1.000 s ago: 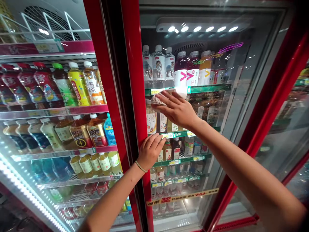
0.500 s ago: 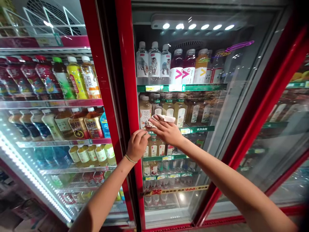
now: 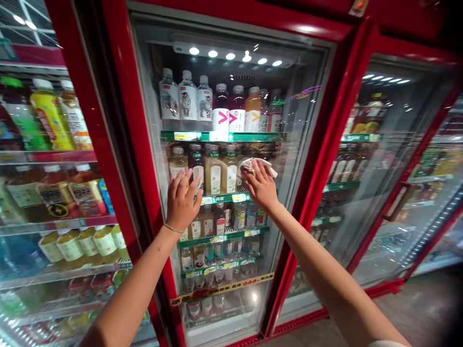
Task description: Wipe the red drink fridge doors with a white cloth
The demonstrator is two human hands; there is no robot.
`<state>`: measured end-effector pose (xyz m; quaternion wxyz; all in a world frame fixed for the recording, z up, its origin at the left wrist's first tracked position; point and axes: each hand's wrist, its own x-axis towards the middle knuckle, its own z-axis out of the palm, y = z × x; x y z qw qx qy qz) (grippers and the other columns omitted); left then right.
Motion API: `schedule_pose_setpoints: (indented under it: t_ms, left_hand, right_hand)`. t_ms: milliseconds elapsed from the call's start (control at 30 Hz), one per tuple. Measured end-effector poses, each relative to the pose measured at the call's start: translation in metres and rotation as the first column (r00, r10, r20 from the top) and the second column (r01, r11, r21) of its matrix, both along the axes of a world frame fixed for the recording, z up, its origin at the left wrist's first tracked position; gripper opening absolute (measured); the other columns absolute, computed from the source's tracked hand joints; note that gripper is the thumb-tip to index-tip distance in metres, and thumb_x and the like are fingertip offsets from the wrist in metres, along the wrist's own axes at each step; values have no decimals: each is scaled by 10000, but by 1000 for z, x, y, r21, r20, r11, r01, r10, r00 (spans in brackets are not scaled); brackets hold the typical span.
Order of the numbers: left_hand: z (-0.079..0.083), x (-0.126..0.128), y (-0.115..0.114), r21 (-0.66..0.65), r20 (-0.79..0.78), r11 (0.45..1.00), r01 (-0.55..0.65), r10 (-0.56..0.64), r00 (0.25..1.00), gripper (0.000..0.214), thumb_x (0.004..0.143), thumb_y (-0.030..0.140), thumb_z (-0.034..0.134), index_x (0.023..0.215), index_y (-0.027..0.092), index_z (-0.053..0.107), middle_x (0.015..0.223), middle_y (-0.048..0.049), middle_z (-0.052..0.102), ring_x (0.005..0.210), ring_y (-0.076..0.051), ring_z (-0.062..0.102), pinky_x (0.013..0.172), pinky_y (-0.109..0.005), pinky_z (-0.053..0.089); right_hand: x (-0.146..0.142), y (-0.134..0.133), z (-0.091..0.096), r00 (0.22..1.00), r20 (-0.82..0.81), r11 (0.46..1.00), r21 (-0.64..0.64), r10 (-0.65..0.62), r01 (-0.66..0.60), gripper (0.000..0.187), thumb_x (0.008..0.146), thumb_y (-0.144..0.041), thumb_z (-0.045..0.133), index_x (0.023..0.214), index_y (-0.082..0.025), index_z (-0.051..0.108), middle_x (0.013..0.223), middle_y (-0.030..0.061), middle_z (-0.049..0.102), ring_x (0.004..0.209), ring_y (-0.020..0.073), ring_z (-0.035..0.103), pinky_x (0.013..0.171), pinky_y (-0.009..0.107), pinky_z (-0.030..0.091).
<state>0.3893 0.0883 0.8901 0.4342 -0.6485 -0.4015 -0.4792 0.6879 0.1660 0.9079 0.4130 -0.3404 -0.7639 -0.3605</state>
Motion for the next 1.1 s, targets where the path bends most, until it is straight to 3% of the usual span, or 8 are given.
schedule_pose_setpoints:
  t_ms: [133, 233, 400, 533, 633, 700, 800, 1100]
  left_hand:
    - [-2, 13, 16, -43, 48, 998, -41, 43, 998, 629, 960, 355, 633, 1553, 291, 436, 1616, -148, 442, 1564, -379, 280, 1275, -670, 108]
    - [-8, 13, 24, -72, 66, 997, -33, 37, 997, 667, 956, 397, 637, 1574, 303, 405, 1634, -150, 413, 1578, -381, 243, 1271, -675, 90]
    - [-11, 12, 27, -64, 78, 997, -44, 49, 996, 688, 964, 411, 621, 1594, 311, 366, 1651, -150, 382, 1586, -375, 220, 1267, -675, 82]
    - [-10, 13, 26, -70, 79, 996, -61, 67, 995, 664, 966, 418, 614, 1582, 312, 391, 1647, -144, 392, 1581, -375, 237, 1269, -673, 77]
    - [-10, 11, 25, -52, 53, 996, -72, 75, 996, 681, 968, 411, 617, 1594, 313, 367, 1650, -144, 387, 1578, -375, 247, 1273, -672, 74]
    - [-11, 9, 24, -30, 30, 996, -79, 80, 996, 721, 967, 400, 624, 1615, 319, 317, 1655, -140, 376, 1578, -370, 249, 1277, -661, 102]
    - [-10, 7, 23, -8, -4, 997, -81, 81, 997, 775, 956, 381, 647, 1630, 319, 269, 1657, -138, 369, 1575, -368, 258, 1278, -649, 137]
    - [-8, 12, 20, -68, 26, 990, 122, -120, 992, 832, 930, 270, 662, 1638, 332, 229, 1699, -129, 231, 1586, -423, 157, 1235, -795, 63]
  right_hand:
    - [79, 21, 7, 957, -270, 994, -72, -102, 85, 524, 1062, -403, 361, 1554, -267, 480, 1728, 55, 244, 1613, 280, 145, 1286, 597, 226]
    - [108, 29, 2, 911, -398, 993, -84, -108, 81, 574, 1065, -433, 326, 1610, -259, 379, 1740, 66, 205, 1617, 281, 119, 1276, 606, 241]
    - [53, 21, -2, 875, -478, 997, -43, -78, 65, 587, 1077, -416, 318, 1651, -311, 252, 1758, 43, 117, 1623, 280, 51, 1264, 640, 239]
    - [-16, -1, 0, 987, -141, 996, -47, -80, 74, 531, 1062, -414, 403, 1586, -328, 425, 1737, 12, 215, 1618, 286, 78, 1290, 577, 238]
    - [-34, -11, 4, 998, 63, 1000, -18, -23, 24, 497, 1060, -407, 428, 1546, -331, 493, 1714, 2, 276, 1612, 260, 132, 1293, 500, 267]
    - [-28, -9, 10, 996, 88, 1000, -8, -14, 15, 478, 1059, -403, 432, 1522, -331, 525, 1700, -1, 308, 1606, 248, 172, 1290, 484, 280]
    - [-3, 5, 24, 992, -99, 997, 23, -76, 78, 489, 1070, -403, 386, 1538, -319, 502, 1703, 10, 311, 1606, 242, 177, 1290, 510, 270]
    - [85, 40, 48, 803, -583, 989, -12, -126, 146, 589, 1089, -459, 214, 1641, -271, 298, 1729, 55, 249, 1615, 225, 133, 1292, 526, 240]
